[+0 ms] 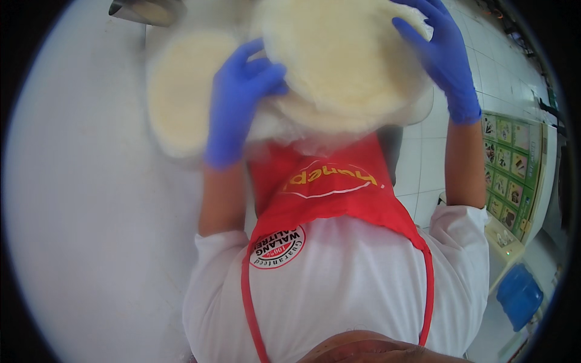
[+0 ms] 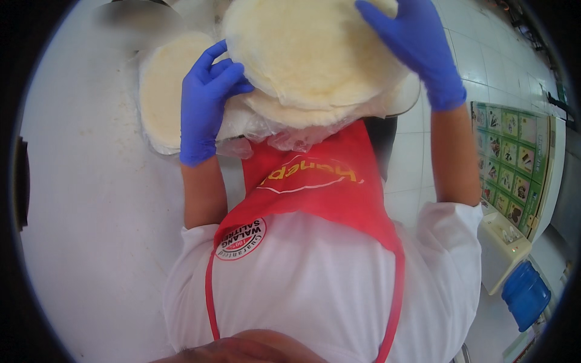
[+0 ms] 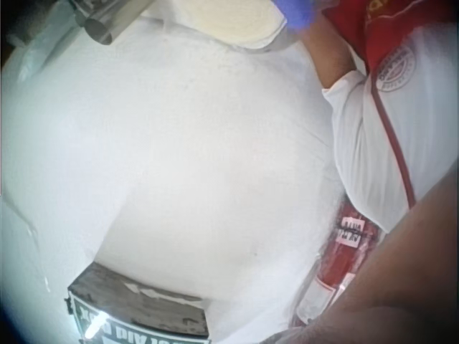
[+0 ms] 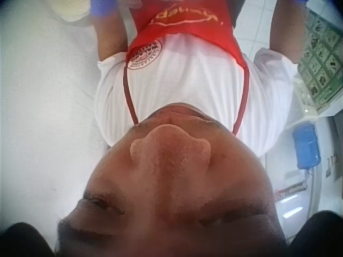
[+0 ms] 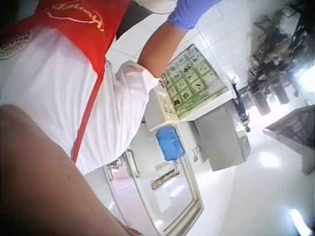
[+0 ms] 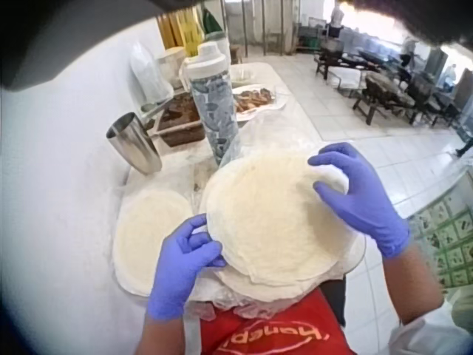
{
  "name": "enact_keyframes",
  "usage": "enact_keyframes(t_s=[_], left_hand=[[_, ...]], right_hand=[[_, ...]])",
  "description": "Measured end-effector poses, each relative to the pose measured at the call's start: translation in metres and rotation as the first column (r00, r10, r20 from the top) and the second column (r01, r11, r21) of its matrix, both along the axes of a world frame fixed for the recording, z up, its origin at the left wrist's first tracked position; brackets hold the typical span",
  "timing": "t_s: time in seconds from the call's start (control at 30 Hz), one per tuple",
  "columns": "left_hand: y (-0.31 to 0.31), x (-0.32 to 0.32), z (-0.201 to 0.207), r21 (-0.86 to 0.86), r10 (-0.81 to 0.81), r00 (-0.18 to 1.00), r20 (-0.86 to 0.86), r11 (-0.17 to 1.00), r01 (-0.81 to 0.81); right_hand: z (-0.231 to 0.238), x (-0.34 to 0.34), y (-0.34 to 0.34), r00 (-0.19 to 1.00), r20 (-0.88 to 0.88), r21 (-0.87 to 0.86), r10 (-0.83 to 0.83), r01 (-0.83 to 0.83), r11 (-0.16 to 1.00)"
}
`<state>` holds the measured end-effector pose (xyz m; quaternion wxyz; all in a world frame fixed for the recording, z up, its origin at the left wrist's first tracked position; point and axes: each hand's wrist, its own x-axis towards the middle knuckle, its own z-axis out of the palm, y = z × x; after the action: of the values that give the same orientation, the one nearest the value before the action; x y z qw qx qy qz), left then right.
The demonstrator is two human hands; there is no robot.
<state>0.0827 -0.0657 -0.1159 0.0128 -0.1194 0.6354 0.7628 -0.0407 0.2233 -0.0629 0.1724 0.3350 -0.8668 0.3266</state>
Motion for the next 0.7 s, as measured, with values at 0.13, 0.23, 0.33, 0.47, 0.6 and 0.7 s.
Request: enact_keyframes(t_s=[0.13, 0.23, 0.33, 0.47, 0.6, 0.7], left_hand=[[0.019, 0.007, 0.0, -0.107, 0.024, 0.996, -0.083, 0.994, -0.033], [0.026, 0.005, 0.002, -0.053, 0.013, 0.994, -0.108, 0.998, -0.019], [0.026, 0.004, 0.005, -0.016, 0.033, 0.993, -0.115, 0.999, -0.035], [0.031, 0.003, 0.013, -0.026, 0.065, 0.989, -0.137, 0.997, -0.069], [0.037, -0.003, 0.019, -0.038, 0.088, 0.984, -0.157, 0.995, -0.095], [0.042, -0.002, 0.02, 0.006, 0.128, 0.975, -0.18, 0.992, -0.129]], right_hand=[[-0.003, 0.046, -0.033, 0.968, 0.069, 0.098, 0.242, -0.248, 0.964], [-0.014, 0.08, -0.052, 0.958, 0.146, 0.155, 0.248, -0.27, 0.95], [-0.031, 0.086, -0.06, 0.975, 0.135, 0.174, 0.174, -0.196, 0.965], [-0.028, 0.085, -0.053, 0.935, 0.306, -0.08, 0.18, -0.163, 0.983], [-0.02, 0.085, -0.045, 0.757, 0.623, -0.345, 0.197, 0.04, 0.938], [-0.015, 0.079, -0.037, 0.631, 0.733, -0.411, 0.255, 0.112, 0.905]])
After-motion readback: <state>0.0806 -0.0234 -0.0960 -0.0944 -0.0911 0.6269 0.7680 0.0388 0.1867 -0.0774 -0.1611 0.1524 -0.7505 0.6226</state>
